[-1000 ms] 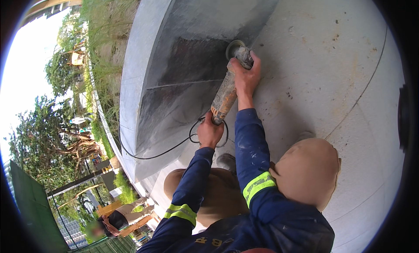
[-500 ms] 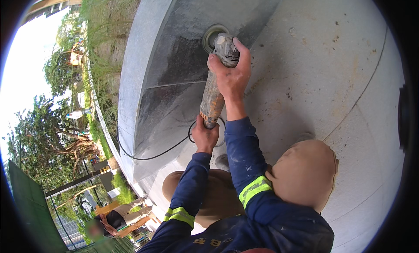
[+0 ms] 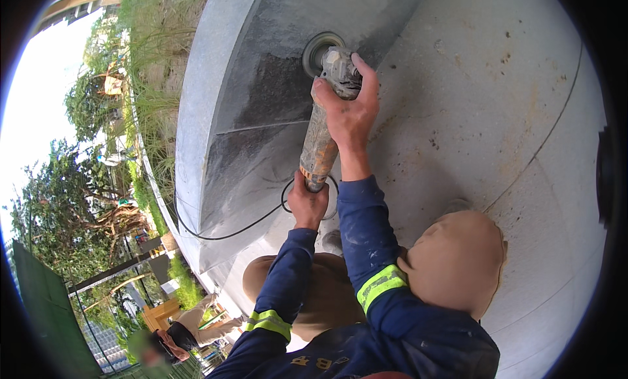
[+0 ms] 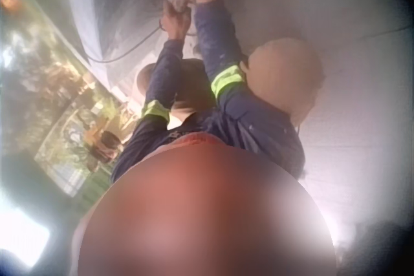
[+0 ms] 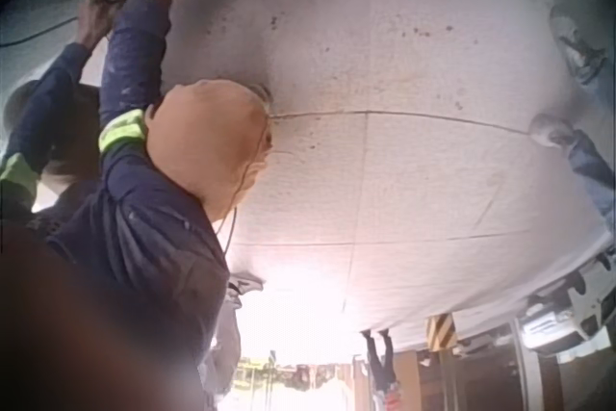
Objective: The person uses an angle grinder to smooth the vertical face of a curved concrete planter. They hold the tool with both hands and move it along the surface, generating dust. The task continues for the duration of the clip.
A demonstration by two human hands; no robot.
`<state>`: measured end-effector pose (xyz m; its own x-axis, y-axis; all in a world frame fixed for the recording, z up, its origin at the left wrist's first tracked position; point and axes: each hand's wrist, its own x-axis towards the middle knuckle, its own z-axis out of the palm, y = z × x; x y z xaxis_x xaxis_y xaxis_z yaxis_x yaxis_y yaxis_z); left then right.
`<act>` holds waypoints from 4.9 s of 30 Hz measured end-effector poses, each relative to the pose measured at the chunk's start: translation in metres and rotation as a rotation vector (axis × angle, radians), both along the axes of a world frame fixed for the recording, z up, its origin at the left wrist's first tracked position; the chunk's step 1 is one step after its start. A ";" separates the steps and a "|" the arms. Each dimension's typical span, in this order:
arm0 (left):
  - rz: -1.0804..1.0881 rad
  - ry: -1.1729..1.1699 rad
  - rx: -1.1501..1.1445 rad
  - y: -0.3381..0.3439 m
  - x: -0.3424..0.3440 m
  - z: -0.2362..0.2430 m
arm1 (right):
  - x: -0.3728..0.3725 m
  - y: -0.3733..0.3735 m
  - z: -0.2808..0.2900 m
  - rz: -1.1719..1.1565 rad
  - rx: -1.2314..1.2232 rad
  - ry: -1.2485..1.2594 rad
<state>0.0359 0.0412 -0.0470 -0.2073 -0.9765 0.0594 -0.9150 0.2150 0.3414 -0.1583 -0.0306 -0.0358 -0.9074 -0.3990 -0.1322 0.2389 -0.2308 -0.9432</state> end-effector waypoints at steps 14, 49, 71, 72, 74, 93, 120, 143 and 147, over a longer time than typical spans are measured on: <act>-0.020 -0.035 0.004 -0.011 0.013 0.002 | 0.011 -0.003 -0.003 -0.014 -0.034 -0.063; -0.030 -0.317 0.187 -0.016 0.008 -0.025 | 0.007 -0.001 -0.087 -0.029 0.078 -0.278; -0.013 -0.306 0.174 -0.009 0.003 -0.028 | 0.004 -0.002 -0.088 -0.015 0.147 -0.225; -0.017 -0.310 0.169 -0.010 0.002 -0.027 | 0.004 -0.002 -0.087 -0.021 0.118 -0.252; -0.027 -0.316 0.152 -0.016 0.002 -0.021 | 0.004 -0.004 -0.084 -0.033 0.055 -0.303; -0.008 -0.212 0.052 -0.006 0.000 -0.024 | -0.004 -0.003 -0.052 -0.021 0.062 -0.182; -0.011 -0.167 0.062 -0.010 0.015 0.003 | 0.007 0.001 -0.015 -0.029 0.054 -0.072; -0.024 -0.184 0.096 -0.004 0.026 0.009 | 0.019 0.005 -0.026 0.035 0.048 -0.211; -0.017 -0.023 -0.007 -0.004 0.025 0.009 | 0.018 0.006 0.010 0.056 -0.070 -0.123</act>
<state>0.0613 0.0370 -0.0376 -0.2250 -0.9724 0.0614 -0.9188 0.2327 0.3189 -0.1402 -0.0250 -0.0262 -0.8623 -0.4605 -0.2107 0.3656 -0.2781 -0.8883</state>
